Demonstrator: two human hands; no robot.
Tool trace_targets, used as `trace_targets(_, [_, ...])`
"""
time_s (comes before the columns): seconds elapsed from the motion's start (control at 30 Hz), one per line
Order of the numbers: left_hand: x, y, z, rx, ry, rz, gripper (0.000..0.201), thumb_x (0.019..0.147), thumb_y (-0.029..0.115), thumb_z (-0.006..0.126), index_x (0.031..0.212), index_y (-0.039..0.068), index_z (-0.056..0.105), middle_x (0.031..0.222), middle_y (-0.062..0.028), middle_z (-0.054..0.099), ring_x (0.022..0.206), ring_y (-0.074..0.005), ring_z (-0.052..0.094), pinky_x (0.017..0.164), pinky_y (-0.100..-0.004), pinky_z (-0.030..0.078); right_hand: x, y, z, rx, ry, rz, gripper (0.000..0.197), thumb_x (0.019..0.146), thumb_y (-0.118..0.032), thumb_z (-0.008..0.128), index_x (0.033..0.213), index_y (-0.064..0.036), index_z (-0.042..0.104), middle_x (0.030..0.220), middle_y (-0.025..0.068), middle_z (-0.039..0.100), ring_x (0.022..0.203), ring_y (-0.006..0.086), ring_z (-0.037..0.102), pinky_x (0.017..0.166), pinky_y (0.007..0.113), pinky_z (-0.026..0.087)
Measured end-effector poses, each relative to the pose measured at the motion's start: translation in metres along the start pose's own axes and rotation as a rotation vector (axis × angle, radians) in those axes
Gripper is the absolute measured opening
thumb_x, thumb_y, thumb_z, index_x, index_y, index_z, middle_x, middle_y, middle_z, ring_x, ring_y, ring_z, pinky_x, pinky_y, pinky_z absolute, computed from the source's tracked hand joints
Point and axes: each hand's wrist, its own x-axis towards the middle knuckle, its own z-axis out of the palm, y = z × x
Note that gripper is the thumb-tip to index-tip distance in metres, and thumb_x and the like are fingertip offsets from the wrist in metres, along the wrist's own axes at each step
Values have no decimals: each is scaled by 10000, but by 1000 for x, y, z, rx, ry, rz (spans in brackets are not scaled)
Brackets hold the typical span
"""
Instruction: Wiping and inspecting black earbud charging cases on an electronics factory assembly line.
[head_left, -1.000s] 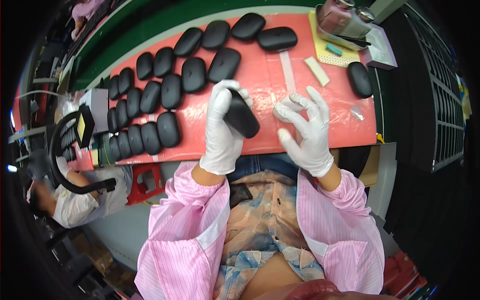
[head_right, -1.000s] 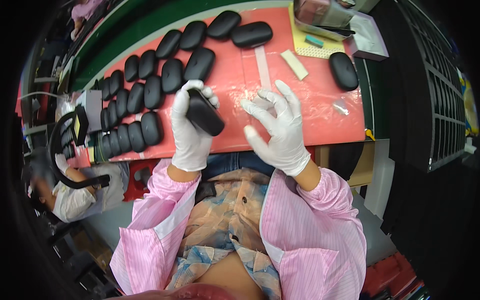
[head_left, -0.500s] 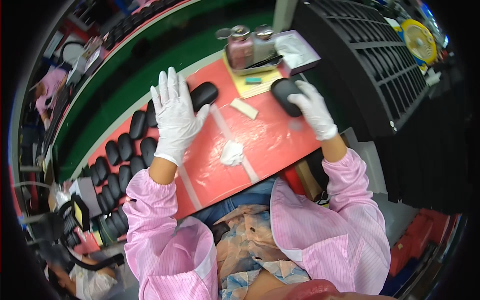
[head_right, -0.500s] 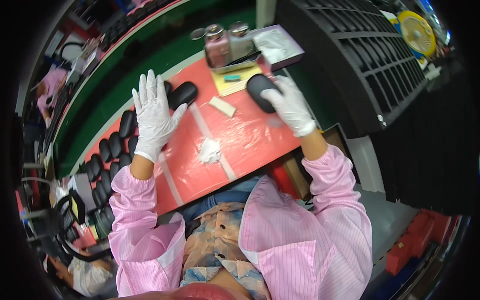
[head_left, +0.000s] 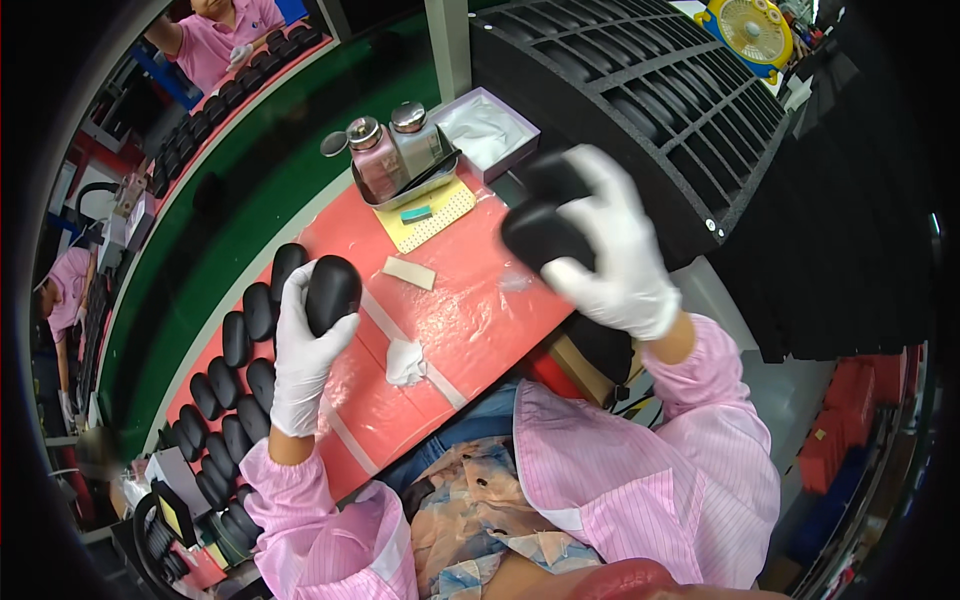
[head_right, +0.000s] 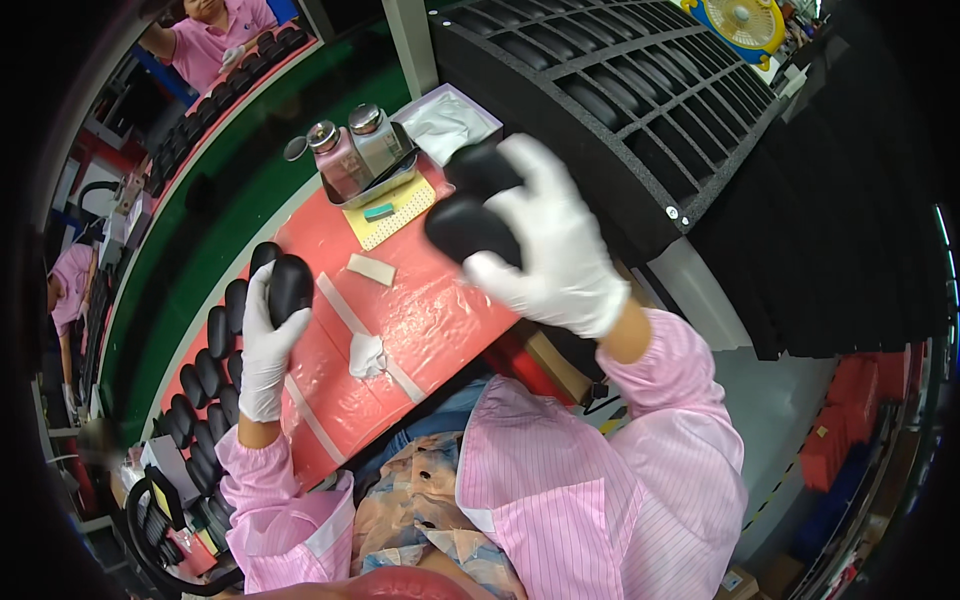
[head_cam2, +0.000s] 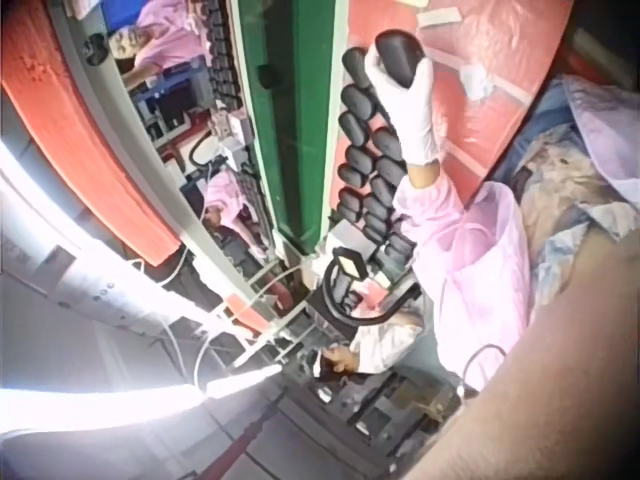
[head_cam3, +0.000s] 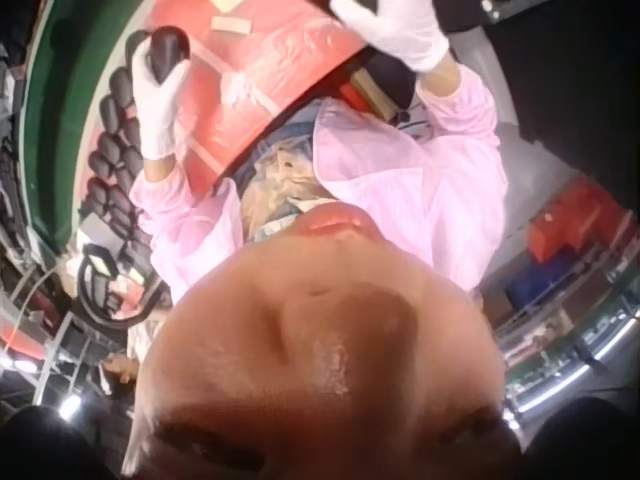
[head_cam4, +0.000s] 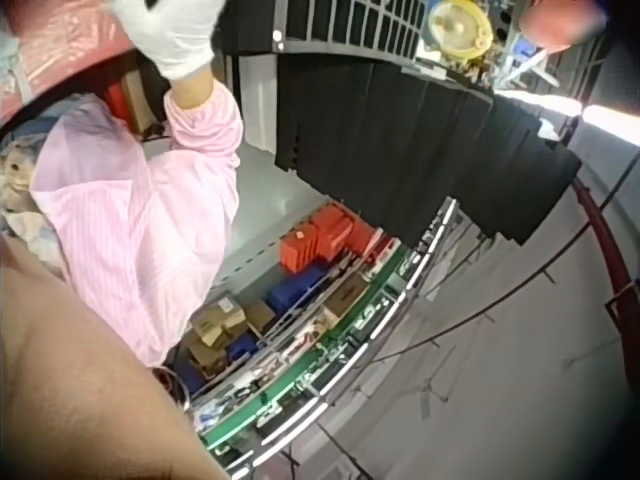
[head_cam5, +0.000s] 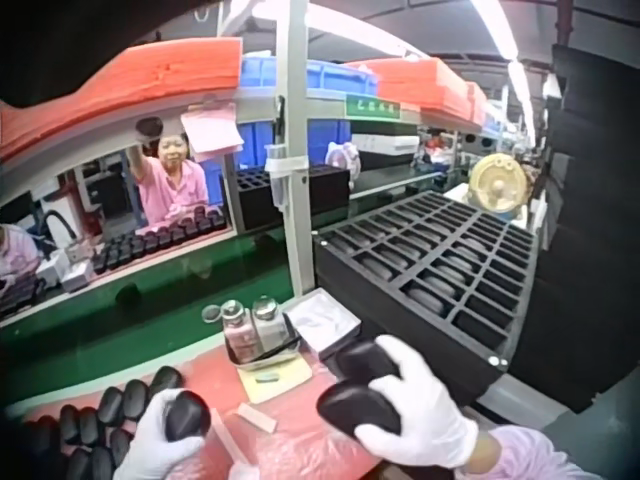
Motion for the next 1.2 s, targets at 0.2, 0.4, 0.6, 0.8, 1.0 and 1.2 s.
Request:
trace_targets(0.2, [-46,41,11,-652,-54,-361,642,757,85,738,1325,-3,452,1198,-53,558,1188,-161,510,1024,-303,395,-21,58,-99,-891,325,137,387,831,-230,652,1070,70,596,1428,209,406,1209,381,495,994,413,425])
trace_targets(0.4, [-49,42,19,-494,-210,-218,556,762,115,767,1249,38,511,1106,-68,607,962,-167,627,884,-281,490,-39,94,-106,-561,-19,282,502,998,-258,373,1465,-74,358,1545,96,316,1428,324,275,1146,396,249])
trace_targets(0.6, [-61,50,10,-214,-382,-165,577,768,225,757,1261,43,519,983,-100,660,946,-167,646,844,-295,495,3,115,-138,-712,-494,220,474,1033,-295,332,1441,-66,407,1464,164,428,1382,320,363,1134,372,278])
trace_targets(0.8, [-77,49,11,-102,-328,-127,699,716,351,790,1295,84,504,919,-105,621,861,-204,640,796,-322,489,-1,97,-80,-754,-142,260,869,929,-520,529,1476,72,202,1479,309,303,1417,389,252,1158,405,210])
trace_targets(1.0, [-100,49,12,-213,-351,-299,687,722,306,810,1294,82,504,1001,-82,598,939,-185,611,836,-306,483,-37,-61,60,437,-495,-225,996,626,-185,862,1444,48,343,1451,223,419,1318,311,457,1102,375,329])
trace_targets(1.2, [-125,36,22,-961,92,-356,511,759,94,781,1212,29,553,1057,-23,640,954,-104,609,852,-269,505,-42,-96,130,451,-216,-238,655,679,-39,786,1294,-1,564,1262,188,599,1164,305,596,982,349,462])
